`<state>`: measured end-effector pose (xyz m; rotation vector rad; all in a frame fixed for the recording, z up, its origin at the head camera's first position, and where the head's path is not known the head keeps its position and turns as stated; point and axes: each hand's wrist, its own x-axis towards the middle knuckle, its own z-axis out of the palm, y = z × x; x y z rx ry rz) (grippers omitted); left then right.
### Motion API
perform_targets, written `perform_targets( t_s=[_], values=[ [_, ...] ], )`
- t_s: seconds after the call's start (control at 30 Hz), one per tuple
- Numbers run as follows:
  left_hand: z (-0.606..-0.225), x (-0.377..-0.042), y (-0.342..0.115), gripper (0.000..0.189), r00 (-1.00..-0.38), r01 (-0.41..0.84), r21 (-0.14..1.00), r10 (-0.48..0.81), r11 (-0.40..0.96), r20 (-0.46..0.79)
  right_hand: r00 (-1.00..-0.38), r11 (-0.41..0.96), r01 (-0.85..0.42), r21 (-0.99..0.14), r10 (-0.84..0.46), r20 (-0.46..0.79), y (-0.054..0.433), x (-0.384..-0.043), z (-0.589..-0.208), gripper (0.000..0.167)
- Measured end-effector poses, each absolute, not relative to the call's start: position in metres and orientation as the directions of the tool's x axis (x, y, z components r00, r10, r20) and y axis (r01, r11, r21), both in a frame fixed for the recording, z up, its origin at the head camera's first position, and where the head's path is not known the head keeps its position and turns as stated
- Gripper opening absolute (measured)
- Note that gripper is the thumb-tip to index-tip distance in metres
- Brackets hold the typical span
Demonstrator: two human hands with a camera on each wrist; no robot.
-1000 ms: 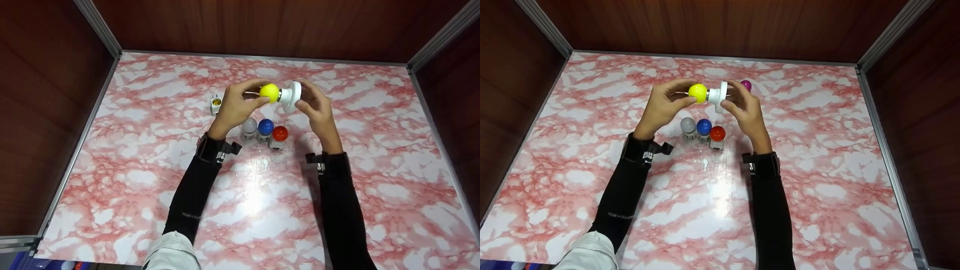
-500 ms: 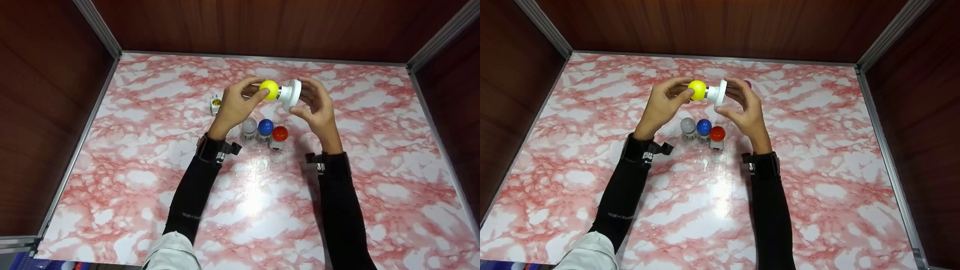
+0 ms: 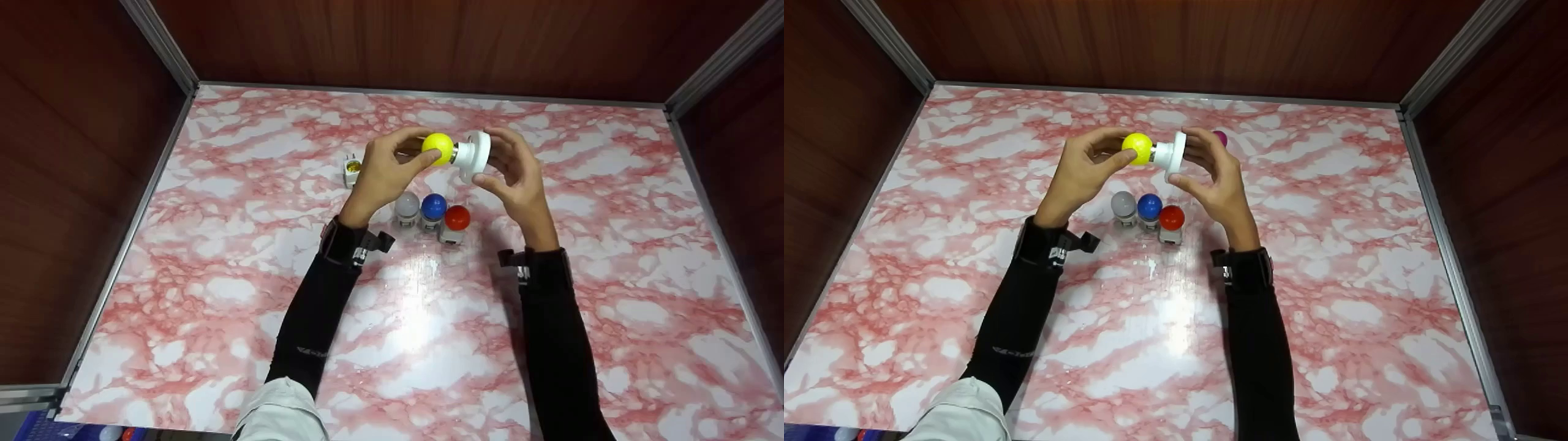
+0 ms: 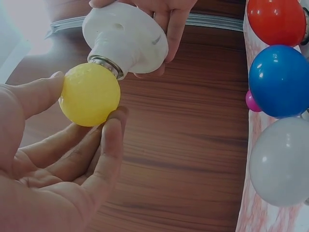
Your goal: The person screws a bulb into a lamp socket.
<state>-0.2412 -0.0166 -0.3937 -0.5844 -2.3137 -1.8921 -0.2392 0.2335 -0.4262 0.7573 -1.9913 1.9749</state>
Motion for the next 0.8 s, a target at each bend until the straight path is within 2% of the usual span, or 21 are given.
perform_targets(
  t_s=[0.8],
  values=[
    [-0.394, -0.2426, -0.0195, 0.041, -0.905, 0.383, 0.915, 0.254, 0.129, 0.343, -0.856, -0.043, -0.473, -0.88, -0.214, 0.47, 0.2355, -0.2406, -0.4303, 0.064]
  ],
)
